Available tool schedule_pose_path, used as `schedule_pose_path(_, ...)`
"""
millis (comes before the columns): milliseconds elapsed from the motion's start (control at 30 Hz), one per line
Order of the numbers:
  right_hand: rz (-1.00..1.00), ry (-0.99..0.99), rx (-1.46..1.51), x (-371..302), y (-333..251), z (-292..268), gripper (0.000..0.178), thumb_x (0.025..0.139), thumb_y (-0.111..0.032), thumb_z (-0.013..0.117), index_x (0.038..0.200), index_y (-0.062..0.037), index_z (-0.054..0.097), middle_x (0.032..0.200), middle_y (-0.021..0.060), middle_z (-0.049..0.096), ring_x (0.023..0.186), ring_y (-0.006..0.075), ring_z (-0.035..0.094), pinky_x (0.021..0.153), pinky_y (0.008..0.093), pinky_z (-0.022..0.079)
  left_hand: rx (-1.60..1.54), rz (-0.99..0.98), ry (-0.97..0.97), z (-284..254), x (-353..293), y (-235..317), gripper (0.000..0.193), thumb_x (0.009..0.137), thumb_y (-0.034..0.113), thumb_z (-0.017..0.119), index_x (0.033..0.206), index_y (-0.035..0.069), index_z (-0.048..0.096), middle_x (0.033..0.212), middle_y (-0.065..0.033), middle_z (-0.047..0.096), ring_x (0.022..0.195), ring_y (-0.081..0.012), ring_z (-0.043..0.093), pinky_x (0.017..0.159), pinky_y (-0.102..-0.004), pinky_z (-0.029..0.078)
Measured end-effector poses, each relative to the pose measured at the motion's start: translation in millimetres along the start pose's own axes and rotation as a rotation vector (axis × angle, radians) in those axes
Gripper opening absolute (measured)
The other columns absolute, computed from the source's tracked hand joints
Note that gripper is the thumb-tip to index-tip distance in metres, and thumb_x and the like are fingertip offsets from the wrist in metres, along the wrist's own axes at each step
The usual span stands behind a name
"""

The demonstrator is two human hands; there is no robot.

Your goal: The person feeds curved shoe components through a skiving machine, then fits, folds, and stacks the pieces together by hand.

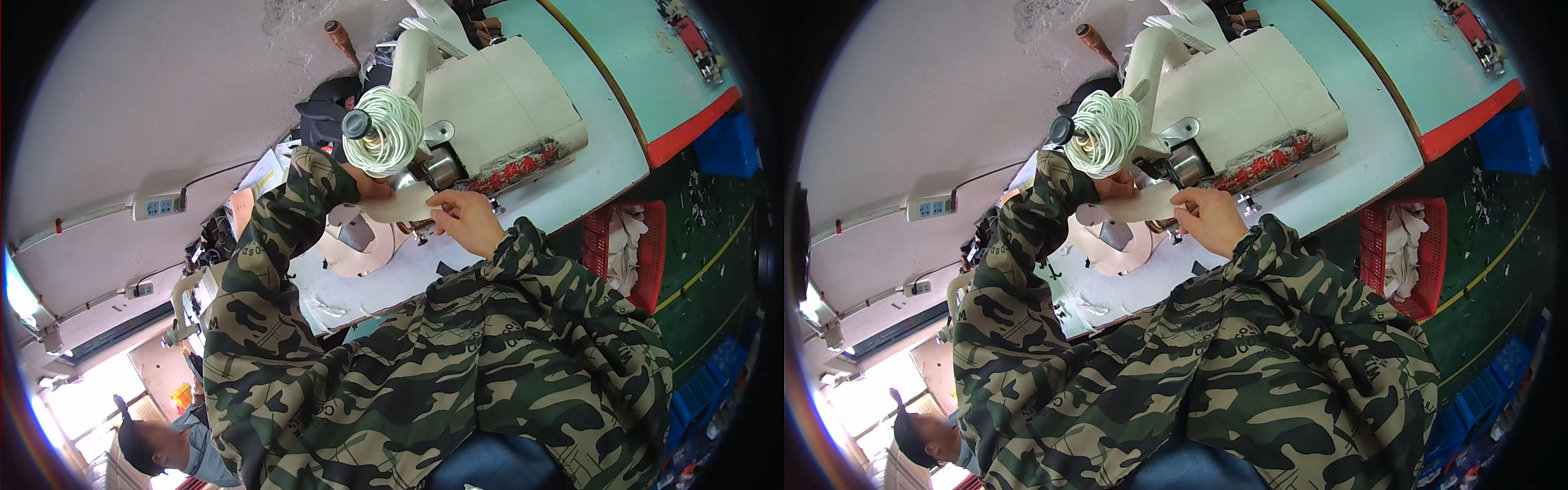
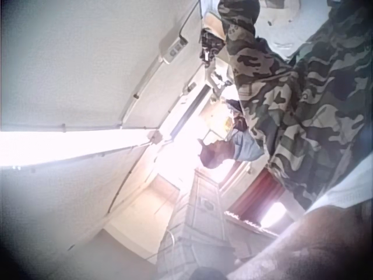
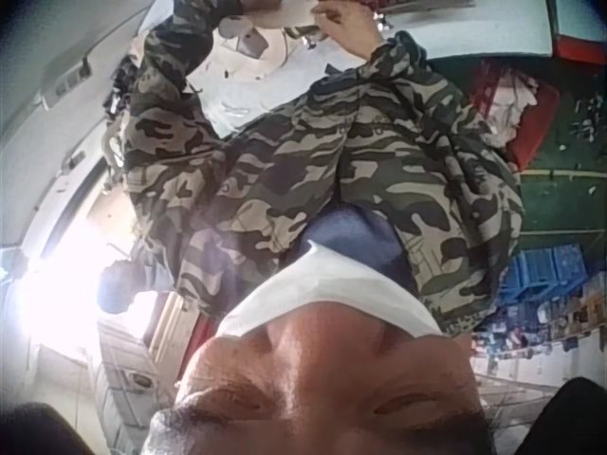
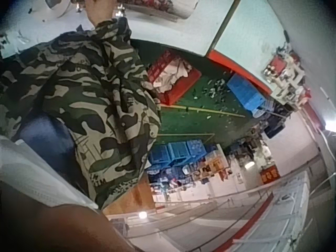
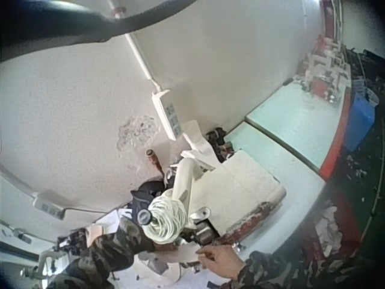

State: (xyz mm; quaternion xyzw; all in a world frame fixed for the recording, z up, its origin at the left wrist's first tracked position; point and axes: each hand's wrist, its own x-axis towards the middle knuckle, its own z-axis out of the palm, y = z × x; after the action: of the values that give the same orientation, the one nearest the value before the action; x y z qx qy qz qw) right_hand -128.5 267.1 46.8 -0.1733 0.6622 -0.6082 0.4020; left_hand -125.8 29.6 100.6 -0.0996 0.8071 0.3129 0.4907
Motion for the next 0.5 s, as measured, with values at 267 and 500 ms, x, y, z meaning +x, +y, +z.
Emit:
schedule_pose_path(267, -0.056, 0.049, -0.051, -3, -1, 5, 0.024, 0.08, -0.01, 0.057, 0.097, 0.0061, 0.059, 0.075, 0.0128, 0.065, 0.063, 0.0167, 0.065, 0.059, 0.0266, 0.051, -0.1, 0.036, 0.141, 18, -1, 7, 0.02, 0.084, 0.026, 0.059, 0.085, 0.007, 0.065, 0.071, 0.0029, 0.058, 0.062, -0.0053, 0.049, 0.055, -0.0229, 0.039)
schedule_pose_path(500, -0.075, 0.036, -0.025, -5, 8, 8, 0.025, 0.079, -0.012, 0.059, 0.097, 0.0046, 0.06, 0.073, 0.0131, 0.065, 0.062, 0.016, 0.064, 0.058, 0.0267, 0.049, -0.188, 0.066, 0.268, 33, 0, 8, 0.021, 0.084, 0.026, 0.059, 0.085, 0.006, 0.064, 0.072, 0.0023, 0.058, 0.062, -0.0057, 0.05, 0.055, -0.0232, 0.039)
